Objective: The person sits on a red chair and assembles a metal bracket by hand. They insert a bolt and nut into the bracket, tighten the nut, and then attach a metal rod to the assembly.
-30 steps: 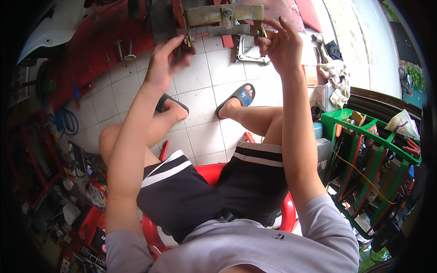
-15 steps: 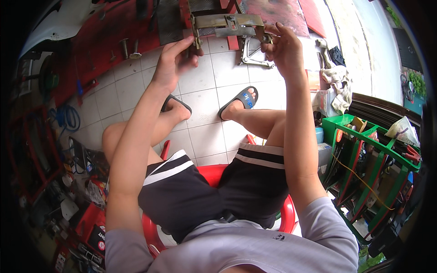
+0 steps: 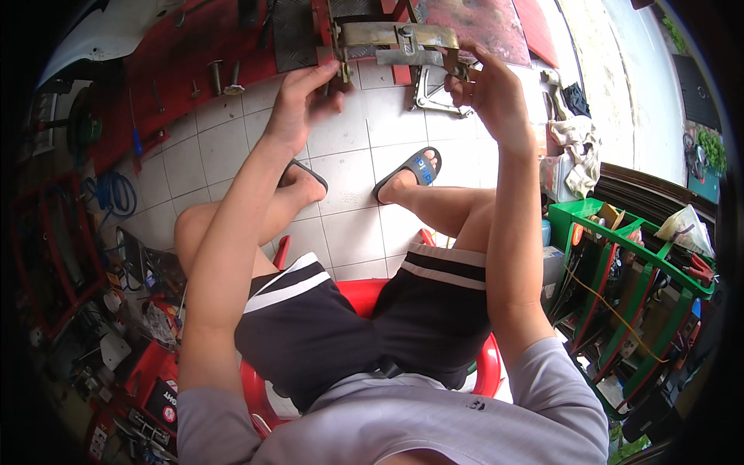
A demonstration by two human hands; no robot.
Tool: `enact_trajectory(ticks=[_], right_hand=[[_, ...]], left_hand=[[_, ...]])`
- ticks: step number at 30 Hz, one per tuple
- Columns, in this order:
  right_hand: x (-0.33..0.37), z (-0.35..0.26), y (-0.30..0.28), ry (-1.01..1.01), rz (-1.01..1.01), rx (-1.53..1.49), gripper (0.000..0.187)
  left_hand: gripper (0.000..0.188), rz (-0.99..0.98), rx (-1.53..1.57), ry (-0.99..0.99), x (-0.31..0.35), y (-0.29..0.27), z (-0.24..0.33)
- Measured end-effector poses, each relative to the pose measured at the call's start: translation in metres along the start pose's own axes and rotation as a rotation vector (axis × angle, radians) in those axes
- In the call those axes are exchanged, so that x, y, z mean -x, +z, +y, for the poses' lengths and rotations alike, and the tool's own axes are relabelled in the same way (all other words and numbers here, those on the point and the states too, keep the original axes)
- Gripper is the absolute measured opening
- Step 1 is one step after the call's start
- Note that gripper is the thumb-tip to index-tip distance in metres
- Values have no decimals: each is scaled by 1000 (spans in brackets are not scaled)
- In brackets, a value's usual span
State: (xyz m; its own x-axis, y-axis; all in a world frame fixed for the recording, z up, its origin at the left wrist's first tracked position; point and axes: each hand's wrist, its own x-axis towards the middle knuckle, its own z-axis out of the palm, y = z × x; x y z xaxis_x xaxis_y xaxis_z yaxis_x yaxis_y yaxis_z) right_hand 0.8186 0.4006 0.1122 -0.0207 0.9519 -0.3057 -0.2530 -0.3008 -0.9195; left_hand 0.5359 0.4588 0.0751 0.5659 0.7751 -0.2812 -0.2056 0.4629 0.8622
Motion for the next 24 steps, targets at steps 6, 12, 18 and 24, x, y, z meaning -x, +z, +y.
enact_trajectory(ticks=[6,12,18,24], right_hand=[[15,-8,-3,25,-155,-139,54],[21,-2,-11,-13,-239,-176,64],[19,4,-17,-20,-254,-222,66],[21,7,-20,-26,-264,-283,65]], left_hand=[[35,20,-15,-2,1,3,0],[34,6,-30,6,0,2,-3],[32,9,-45,-6,1,2,-3],[32,-13,-63,27,1,2,-5]])
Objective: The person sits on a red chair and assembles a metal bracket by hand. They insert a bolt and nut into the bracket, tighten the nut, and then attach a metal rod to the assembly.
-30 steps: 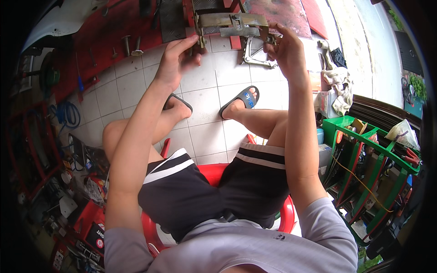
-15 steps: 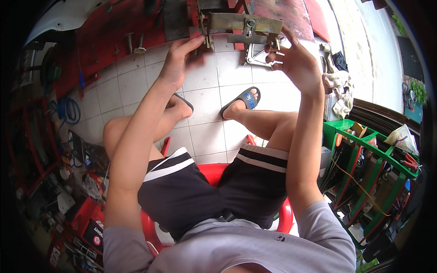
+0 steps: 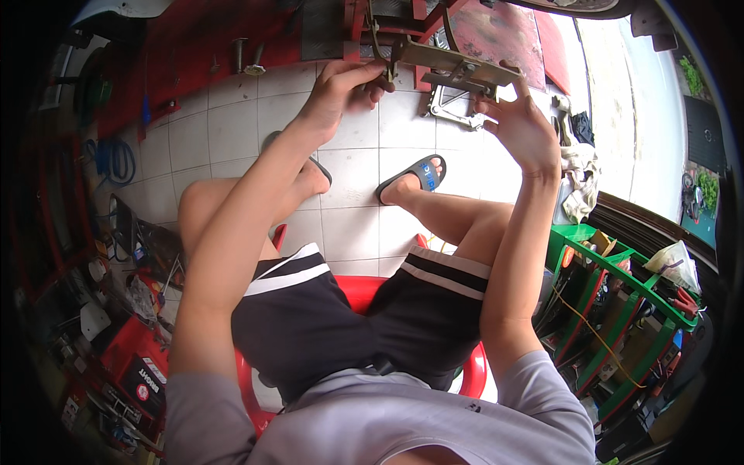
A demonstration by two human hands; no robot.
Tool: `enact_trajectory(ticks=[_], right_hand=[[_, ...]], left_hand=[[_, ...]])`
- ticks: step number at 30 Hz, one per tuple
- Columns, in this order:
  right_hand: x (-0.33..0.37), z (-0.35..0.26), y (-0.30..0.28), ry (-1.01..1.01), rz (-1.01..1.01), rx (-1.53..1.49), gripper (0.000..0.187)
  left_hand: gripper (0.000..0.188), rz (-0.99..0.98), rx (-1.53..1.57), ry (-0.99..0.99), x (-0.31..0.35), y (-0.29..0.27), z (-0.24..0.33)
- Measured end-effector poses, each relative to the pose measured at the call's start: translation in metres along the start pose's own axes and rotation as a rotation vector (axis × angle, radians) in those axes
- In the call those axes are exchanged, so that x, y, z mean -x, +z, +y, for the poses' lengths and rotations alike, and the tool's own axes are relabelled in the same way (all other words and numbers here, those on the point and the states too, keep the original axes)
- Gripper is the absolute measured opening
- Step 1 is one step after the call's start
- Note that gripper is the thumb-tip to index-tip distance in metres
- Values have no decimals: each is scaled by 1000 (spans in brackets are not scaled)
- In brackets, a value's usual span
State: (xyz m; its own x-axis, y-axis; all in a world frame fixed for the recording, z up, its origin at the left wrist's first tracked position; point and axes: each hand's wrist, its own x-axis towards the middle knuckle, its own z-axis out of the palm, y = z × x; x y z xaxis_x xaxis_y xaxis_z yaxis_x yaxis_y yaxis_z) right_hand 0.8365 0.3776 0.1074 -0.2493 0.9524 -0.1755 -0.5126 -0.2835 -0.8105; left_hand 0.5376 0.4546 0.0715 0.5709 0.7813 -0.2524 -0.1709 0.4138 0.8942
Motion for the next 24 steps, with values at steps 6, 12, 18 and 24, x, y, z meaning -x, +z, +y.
enact_trajectory(ticks=[6,12,18,24], right_hand=[[-3,-3,5,35,33,251,55],[-20,17,10,-138,217,797,46],[-41,42,10,-377,297,464,45],[-54,46,38,-309,602,280,31]], left_hand=[[34,5,-13,-16,2,3,2],[34,26,-7,-20,4,6,4],[36,55,11,-17,5,7,6],[37,57,-24,-66,3,5,9]])
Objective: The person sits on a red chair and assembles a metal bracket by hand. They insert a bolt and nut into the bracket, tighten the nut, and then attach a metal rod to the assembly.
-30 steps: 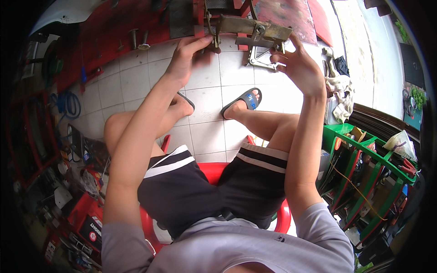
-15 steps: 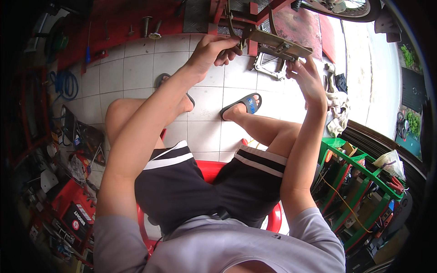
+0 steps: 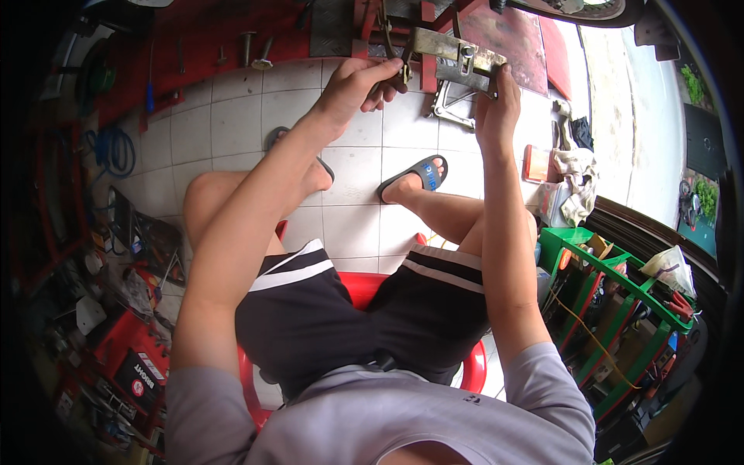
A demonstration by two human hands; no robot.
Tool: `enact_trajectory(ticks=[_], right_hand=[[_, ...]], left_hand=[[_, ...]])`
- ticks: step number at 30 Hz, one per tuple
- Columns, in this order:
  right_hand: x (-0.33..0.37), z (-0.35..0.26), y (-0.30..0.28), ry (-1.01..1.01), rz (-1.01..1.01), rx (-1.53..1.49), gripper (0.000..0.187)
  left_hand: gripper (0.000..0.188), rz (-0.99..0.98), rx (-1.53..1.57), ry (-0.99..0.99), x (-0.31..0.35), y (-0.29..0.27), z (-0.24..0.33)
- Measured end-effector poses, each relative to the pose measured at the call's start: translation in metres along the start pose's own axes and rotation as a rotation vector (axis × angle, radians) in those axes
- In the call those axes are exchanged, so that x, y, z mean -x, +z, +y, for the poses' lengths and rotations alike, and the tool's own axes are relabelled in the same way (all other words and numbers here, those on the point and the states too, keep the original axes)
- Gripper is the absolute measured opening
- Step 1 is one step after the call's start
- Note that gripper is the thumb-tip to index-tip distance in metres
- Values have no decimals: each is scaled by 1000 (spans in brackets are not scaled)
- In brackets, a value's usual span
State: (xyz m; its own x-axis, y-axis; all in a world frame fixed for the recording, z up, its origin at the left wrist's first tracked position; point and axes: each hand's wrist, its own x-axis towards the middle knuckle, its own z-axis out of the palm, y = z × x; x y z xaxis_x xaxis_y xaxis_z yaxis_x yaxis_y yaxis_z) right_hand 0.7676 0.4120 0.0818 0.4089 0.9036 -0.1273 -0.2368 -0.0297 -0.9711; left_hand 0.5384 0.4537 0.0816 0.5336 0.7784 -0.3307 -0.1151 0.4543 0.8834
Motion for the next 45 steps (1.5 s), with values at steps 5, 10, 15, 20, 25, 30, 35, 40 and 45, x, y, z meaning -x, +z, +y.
enact_trajectory(ticks=[5,10,15,20,25,30,35,40,45], right_hand=[[0,-2,6,-52,39,7,31],[-1,-1,13,-236,-40,-7,24],[2,-1,16,-202,3,-75,24],[3,-3,22,-199,32,-152,27],[5,-10,23,-165,35,-191,29],[-5,-5,14,-180,-18,-270,32],[-5,-6,14,-157,-8,-415,44],[-4,-7,19,-120,28,-427,48],[-2,-4,18,-76,98,-387,46]], left_hand=[[28,125,-529,218,-1,-9,1],[15,91,-435,366,6,-5,0],[16,95,-477,439,11,1,-3],[14,230,-490,429,17,10,-12],[13,332,-584,558,19,19,-12],[14,378,-692,634,12,23,-11],[25,329,-596,533,5,21,-7],[27,254,-292,311,7,21,0],[18,283,89,-44,-13,-1,-22]])
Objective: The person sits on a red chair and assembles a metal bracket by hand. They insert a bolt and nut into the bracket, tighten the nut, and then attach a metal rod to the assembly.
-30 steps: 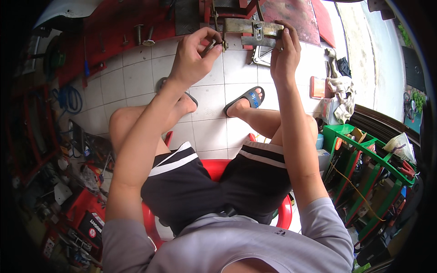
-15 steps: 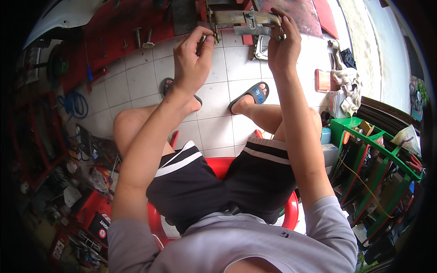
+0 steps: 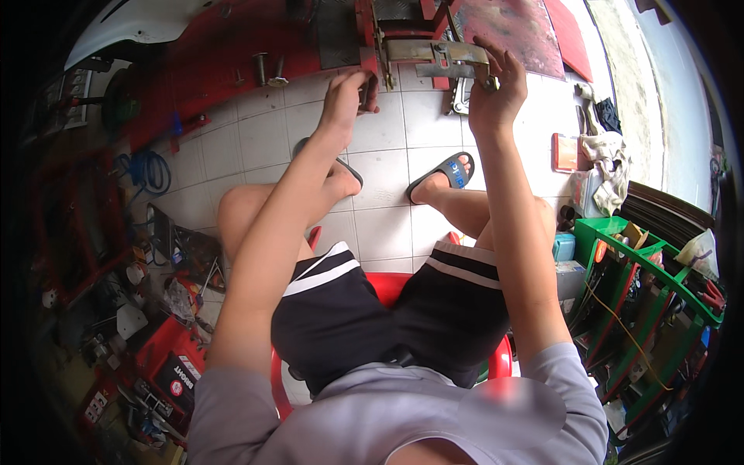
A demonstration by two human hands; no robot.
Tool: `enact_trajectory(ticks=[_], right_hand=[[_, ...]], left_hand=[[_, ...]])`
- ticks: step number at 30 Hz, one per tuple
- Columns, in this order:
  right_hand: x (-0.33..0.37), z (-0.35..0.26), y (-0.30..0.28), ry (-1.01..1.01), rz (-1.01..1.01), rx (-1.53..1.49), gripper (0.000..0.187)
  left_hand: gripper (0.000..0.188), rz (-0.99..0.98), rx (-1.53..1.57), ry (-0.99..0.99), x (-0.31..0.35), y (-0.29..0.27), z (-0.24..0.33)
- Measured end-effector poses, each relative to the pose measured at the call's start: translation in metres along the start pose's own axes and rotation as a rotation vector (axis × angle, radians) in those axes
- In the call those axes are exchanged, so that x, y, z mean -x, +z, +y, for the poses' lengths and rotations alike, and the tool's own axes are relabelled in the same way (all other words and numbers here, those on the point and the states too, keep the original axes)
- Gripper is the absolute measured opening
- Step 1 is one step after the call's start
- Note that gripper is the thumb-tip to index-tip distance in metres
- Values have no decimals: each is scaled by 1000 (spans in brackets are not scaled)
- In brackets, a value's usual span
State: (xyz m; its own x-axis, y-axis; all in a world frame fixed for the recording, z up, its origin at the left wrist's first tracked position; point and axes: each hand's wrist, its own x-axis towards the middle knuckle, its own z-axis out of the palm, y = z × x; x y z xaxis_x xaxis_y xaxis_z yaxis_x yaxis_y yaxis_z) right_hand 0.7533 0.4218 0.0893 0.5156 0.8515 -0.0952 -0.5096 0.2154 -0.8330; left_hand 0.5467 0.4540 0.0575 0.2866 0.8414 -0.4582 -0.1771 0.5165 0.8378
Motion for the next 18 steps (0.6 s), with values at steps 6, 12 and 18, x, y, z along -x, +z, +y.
enact_trajectory(ticks=[6,12,18], right_hand=[[1,-3,0,3,1,23,44],[3,-2,13,22,-4,-32,41],[-2,0,-4,-87,12,93,39]], left_hand=[[5,364,87,-425,-94,-93,-72],[7,568,-46,-258,-194,-200,-71],[48,477,-568,-313,-173,-117,-17]])
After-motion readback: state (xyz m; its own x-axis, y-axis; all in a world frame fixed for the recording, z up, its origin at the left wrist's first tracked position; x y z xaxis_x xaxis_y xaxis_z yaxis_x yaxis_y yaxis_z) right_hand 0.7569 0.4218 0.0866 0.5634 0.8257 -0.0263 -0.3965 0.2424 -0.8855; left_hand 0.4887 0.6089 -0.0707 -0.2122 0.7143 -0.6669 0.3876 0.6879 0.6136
